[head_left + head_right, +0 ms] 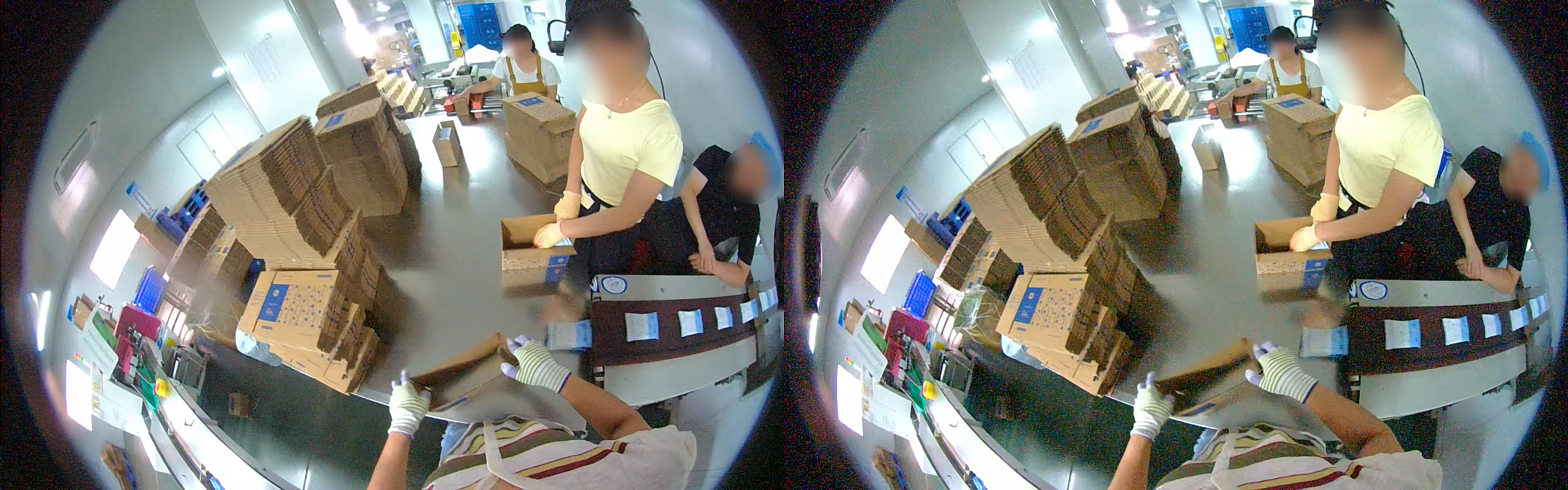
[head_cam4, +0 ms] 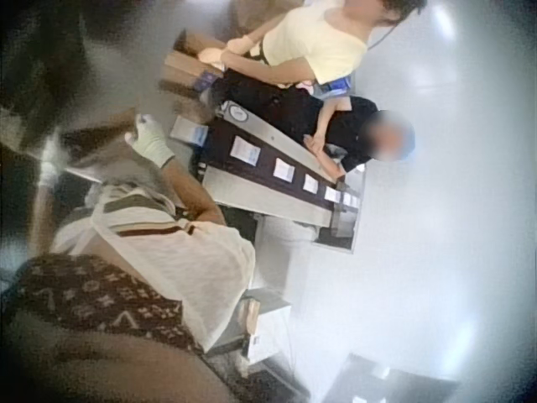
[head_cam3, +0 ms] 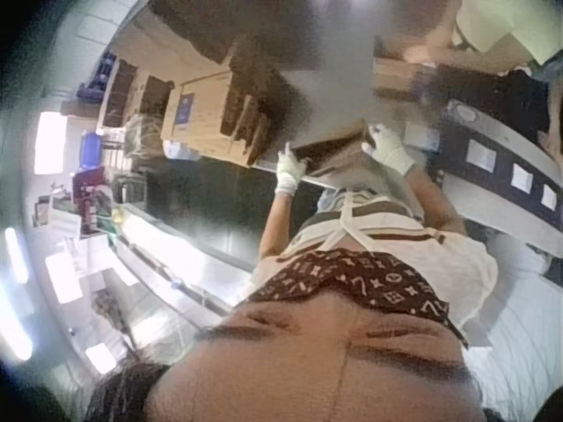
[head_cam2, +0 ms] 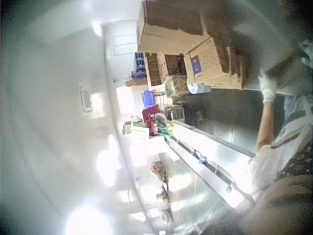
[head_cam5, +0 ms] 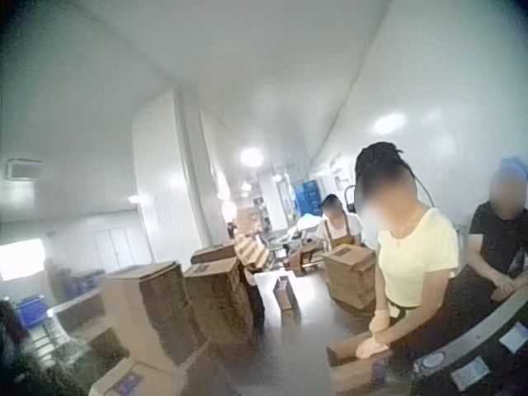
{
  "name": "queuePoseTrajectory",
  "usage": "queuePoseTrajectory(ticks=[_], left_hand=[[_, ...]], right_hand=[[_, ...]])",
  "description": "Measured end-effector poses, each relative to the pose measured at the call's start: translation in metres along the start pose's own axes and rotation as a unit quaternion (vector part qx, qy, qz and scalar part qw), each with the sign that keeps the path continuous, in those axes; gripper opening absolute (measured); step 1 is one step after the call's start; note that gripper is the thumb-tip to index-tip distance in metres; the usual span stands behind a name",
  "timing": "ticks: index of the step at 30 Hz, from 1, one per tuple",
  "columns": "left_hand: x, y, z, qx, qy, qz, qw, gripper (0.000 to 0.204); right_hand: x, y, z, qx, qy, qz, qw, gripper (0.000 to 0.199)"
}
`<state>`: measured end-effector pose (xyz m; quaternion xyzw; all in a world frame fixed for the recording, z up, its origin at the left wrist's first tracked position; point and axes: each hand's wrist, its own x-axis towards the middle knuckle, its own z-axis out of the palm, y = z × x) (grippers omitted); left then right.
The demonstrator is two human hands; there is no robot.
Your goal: The person packs small blue and white packets into cardboard boxes at a long metal table, working alongside others in a manufacturing facility.
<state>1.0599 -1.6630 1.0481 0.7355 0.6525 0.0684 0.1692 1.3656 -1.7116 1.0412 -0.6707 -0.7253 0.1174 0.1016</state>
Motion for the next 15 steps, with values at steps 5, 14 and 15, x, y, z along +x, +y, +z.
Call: queuePoseTrajectory(ticks=[5,14,15], left_hand=[[0.0,0.023,0.001,0.033,0.056,0.045,0.997,0.072],[0.02,0.073,-0.003,0.087,-0.194,0.178,0.961,0.055],[0.039,0.06,0.012,0.068,-0.226,0.182,0.955,0.058]], right_hand=[[0.014,-0.028,-0.016,-0.035,-0.165,-0.117,0.979,0.047],[0.051,-0.02,-0.009,0.019,-0.202,-0.059,0.977,0.056],[0.055,-0.028,-0.013,0.037,-0.205,-0.053,0.977,0.055]])
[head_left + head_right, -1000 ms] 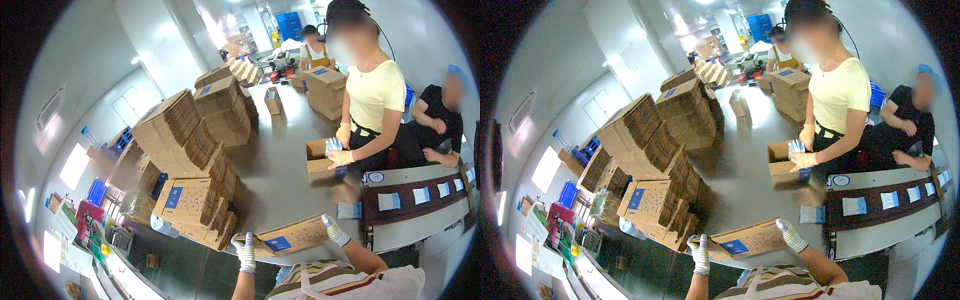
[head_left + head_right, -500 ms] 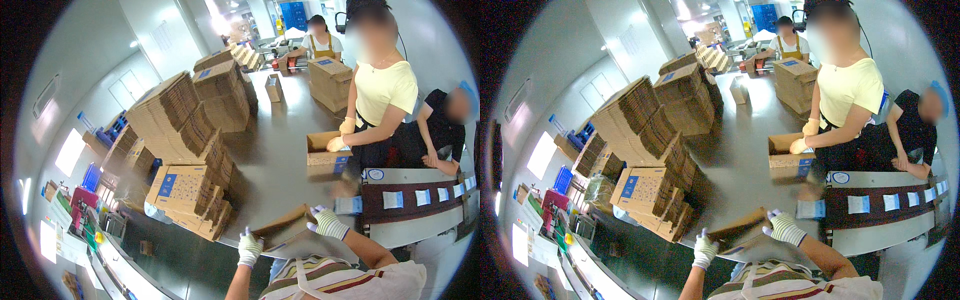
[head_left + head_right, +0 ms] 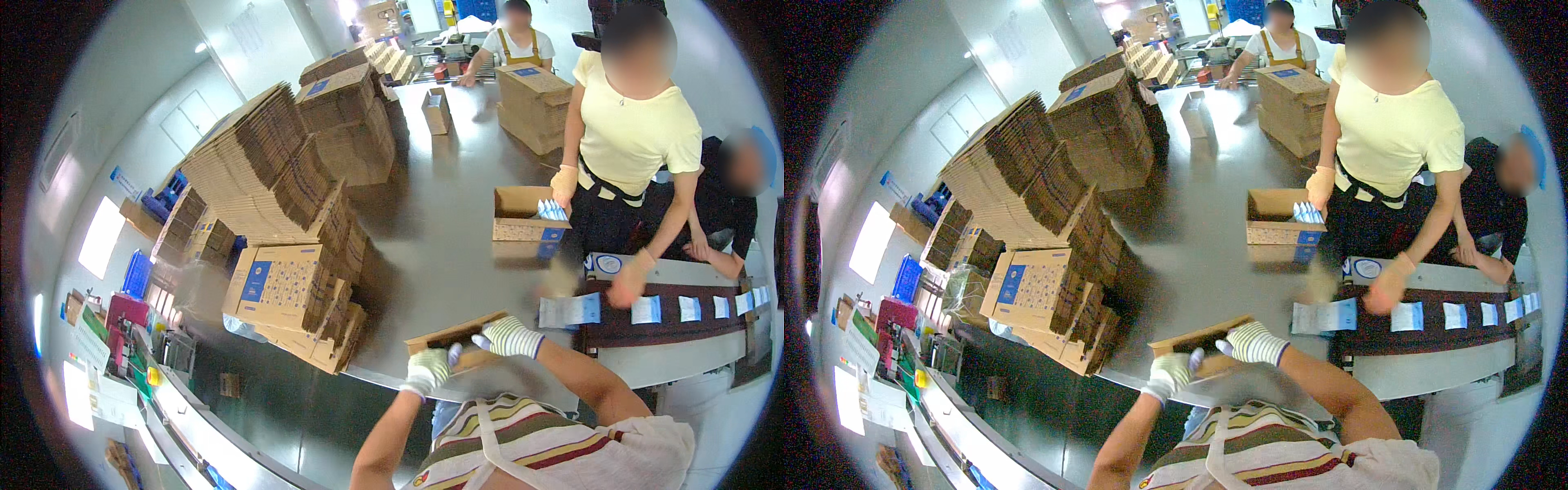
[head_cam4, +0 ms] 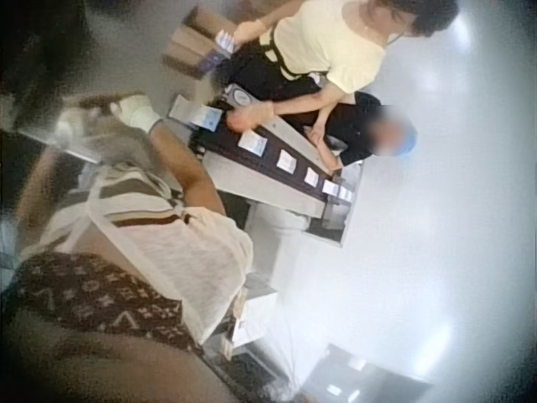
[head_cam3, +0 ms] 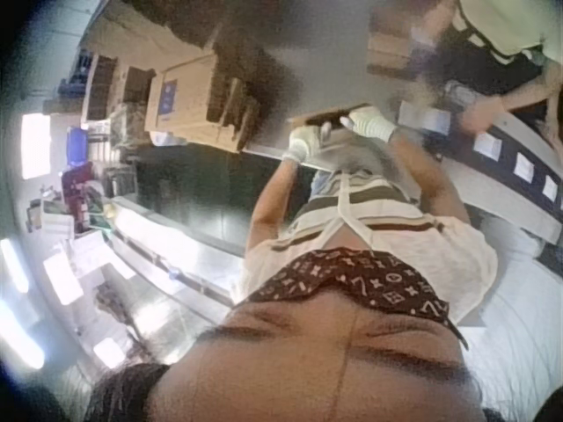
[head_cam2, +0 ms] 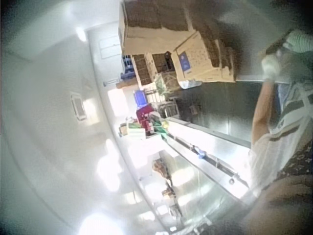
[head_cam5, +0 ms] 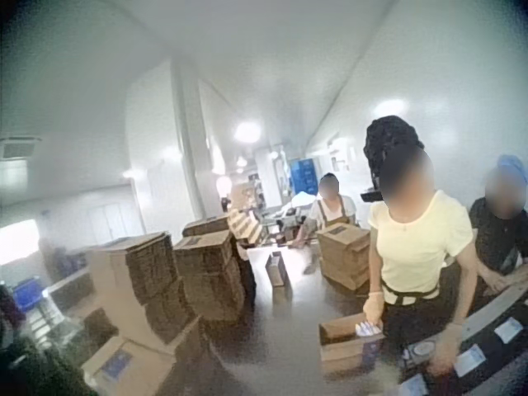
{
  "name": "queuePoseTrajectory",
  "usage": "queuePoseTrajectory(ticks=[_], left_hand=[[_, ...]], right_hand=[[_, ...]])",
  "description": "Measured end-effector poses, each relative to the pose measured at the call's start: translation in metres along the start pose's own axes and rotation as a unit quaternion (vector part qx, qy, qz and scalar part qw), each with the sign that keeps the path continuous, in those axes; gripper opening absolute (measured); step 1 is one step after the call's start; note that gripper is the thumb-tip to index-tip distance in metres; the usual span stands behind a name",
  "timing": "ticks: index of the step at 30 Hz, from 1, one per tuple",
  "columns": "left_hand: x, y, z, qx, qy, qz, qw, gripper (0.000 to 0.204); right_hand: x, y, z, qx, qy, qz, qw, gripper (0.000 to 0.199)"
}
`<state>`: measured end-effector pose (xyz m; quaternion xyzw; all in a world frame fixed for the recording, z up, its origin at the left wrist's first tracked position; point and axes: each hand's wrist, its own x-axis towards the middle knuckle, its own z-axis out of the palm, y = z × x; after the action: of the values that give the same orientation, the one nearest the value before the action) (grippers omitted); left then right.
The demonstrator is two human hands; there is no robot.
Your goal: The person packs small blue and white packets into cardboard boxes at a long metal table, working alongside others in a manufacturing facility.
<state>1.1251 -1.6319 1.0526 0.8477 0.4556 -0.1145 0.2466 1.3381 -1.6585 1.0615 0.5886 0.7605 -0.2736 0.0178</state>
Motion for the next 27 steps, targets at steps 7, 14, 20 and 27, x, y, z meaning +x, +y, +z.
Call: queuePoseTrajectory(ticks=[7,14,20,27], left_hand=[[0.046,0.009,0.026,0.043,0.181,0.032,0.982,0.037],[0.016,0.042,0.043,0.112,0.213,0.109,0.964,0.065],[0.023,0.04,0.051,0.158,0.119,0.086,0.976,0.057],[-0.006,0.014,0.023,-0.024,0.199,0.021,0.979,0.049]], right_hand=[[0.021,0.015,0.062,-0.144,0.285,-0.038,0.947,0.024],[0.018,0.018,0.054,-0.104,0.298,-0.036,0.948,0.025],[0.009,0.02,0.051,0.056,0.27,-0.026,0.961,0.029],[-0.051,0.03,0.034,0.149,0.48,0.024,0.864,0.036]])
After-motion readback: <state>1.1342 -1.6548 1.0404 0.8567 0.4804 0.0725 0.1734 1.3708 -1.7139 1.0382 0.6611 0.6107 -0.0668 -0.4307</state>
